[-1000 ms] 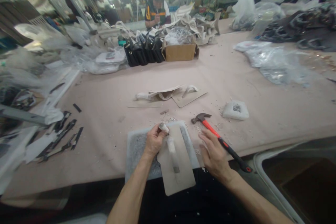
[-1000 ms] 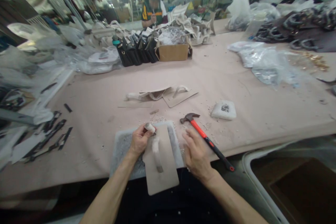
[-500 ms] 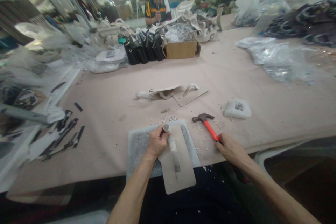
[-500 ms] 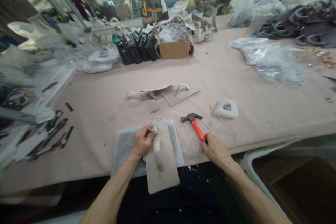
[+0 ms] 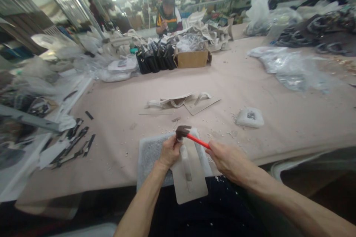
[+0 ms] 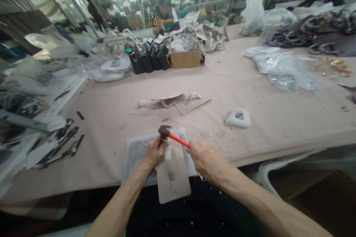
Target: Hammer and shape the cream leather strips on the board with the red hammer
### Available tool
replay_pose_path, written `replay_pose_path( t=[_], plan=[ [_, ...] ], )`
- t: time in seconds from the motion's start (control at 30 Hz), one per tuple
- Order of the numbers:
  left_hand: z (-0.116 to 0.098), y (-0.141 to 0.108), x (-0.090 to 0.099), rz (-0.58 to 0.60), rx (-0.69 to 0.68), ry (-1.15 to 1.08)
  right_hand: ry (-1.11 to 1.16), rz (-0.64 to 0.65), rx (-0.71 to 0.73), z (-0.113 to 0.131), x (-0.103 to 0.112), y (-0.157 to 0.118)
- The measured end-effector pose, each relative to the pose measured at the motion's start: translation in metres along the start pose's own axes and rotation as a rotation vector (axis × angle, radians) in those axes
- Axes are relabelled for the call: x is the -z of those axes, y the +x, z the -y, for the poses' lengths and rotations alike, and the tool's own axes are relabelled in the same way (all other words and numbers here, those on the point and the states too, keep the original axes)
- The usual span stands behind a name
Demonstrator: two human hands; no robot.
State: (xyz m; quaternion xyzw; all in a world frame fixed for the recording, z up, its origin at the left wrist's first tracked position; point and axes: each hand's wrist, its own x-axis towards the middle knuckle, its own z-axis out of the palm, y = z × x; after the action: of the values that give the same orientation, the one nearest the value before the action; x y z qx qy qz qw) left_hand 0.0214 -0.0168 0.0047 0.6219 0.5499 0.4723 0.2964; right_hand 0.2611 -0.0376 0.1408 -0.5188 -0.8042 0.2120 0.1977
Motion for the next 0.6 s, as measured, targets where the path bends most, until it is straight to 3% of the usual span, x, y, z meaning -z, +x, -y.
replay_pose_path(
  t=[0.07, 0.1, 0.23, 0.27, 0.3, 0.33, 0.43, 0.47, 0.53, 0.6],
  plan=[
    [-0.002, 0.000, 0.000, 0.002, 0.010, -0.008, -0.040, 0.008, 0.052, 0.008, 0.015, 0.005],
    [-0.002, 0.000, 0.000, 0.003, 0.013, -0.013, -0.031, -0.057, 0.081, 0.015, 0.024, 0.007],
    [-0.005, 0.001, 0.002, 0.006, 0.000, -0.025, 0.110, -0.567, 0.133, 0.036, 0.042, 0.005],
    [-0.005, 0.001, 0.002, 0.004, -0.001, -0.024, 0.119, -0.621, 0.143, 0.036, 0.038, 0.003],
    [-0.004, 0.001, 0.001, 0.000, 0.001, -0.020, 0.097, -0.587, 0.162, 0.034, 0.032, 0.001],
    [-0.003, 0.001, 0.001, 0.000, 0.008, -0.016, 0.046, -0.473, 0.166, 0.030, 0.024, -0.001],
    [-0.001, 0.001, -0.001, 0.015, 0.021, 0.001, -0.189, 0.058, 0.070, 0.011, 0.001, -0.005],
    [0.000, 0.000, -0.001, 0.022, 0.017, 0.002, -0.256, 0.173, 0.001, 0.005, -0.002, -0.006],
    [0.001, 0.000, -0.002, 0.034, 0.002, 0.006, -0.343, 0.265, -0.100, -0.008, -0.004, -0.007],
    [0.001, -0.001, -0.001, 0.033, -0.007, 0.010, -0.364, 0.280, -0.172, -0.024, -0.001, -0.008]
  ],
)
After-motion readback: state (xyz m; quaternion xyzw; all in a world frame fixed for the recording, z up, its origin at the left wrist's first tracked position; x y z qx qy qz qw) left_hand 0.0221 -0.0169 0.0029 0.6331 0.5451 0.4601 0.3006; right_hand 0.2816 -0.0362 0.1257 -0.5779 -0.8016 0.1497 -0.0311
